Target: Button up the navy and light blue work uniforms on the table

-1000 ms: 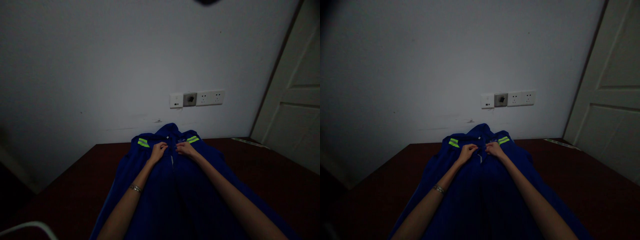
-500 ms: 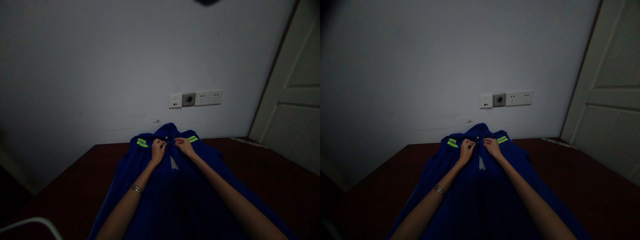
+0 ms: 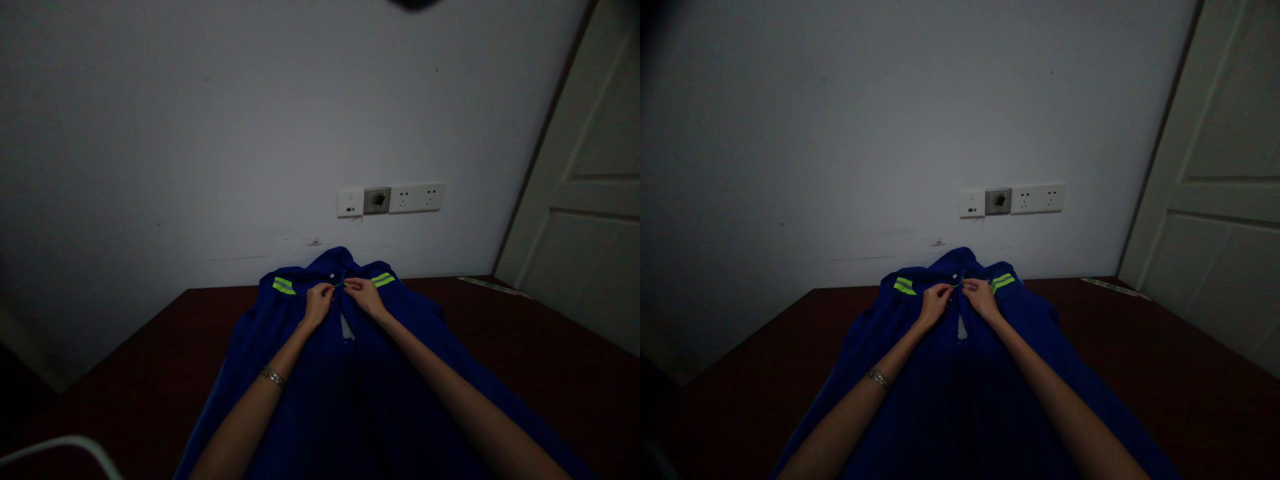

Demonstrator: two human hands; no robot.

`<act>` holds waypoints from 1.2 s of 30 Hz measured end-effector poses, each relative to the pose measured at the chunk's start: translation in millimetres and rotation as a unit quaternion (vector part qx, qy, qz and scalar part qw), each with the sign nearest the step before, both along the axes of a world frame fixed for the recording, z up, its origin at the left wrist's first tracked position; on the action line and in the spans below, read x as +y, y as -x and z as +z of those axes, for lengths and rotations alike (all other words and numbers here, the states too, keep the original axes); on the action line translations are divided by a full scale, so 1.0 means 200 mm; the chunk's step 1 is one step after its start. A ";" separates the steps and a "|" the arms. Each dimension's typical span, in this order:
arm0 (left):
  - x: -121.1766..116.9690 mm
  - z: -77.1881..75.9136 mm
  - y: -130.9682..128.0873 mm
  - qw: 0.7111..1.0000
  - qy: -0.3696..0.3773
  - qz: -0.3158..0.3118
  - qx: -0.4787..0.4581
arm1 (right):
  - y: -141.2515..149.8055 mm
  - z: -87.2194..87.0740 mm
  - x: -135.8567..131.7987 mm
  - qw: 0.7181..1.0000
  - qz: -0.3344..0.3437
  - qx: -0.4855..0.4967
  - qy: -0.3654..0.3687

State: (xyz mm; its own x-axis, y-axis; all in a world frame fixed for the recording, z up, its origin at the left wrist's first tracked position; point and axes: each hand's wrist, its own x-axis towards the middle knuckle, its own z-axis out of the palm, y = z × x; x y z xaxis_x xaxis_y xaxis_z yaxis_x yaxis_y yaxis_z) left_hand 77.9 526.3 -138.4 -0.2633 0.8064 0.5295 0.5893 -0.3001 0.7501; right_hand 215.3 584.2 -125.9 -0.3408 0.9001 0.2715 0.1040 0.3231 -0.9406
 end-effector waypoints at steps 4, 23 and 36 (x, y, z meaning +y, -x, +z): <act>0.01 -0.01 0.01 1.000 0.012 -0.012 0.018 | 0.00 -0.03 0.02 1.000 -0.001 0.006 -0.001; -0.03 -0.01 0.02 0.964 -0.062 -0.029 0.257 | 0.00 -0.04 -0.02 0.986 -0.016 -0.091 -0.136; -0.03 -0.02 -0.01 0.973 -0.061 -0.001 0.221 | 0.01 -0.04 -0.02 0.983 -0.023 -0.110 -0.146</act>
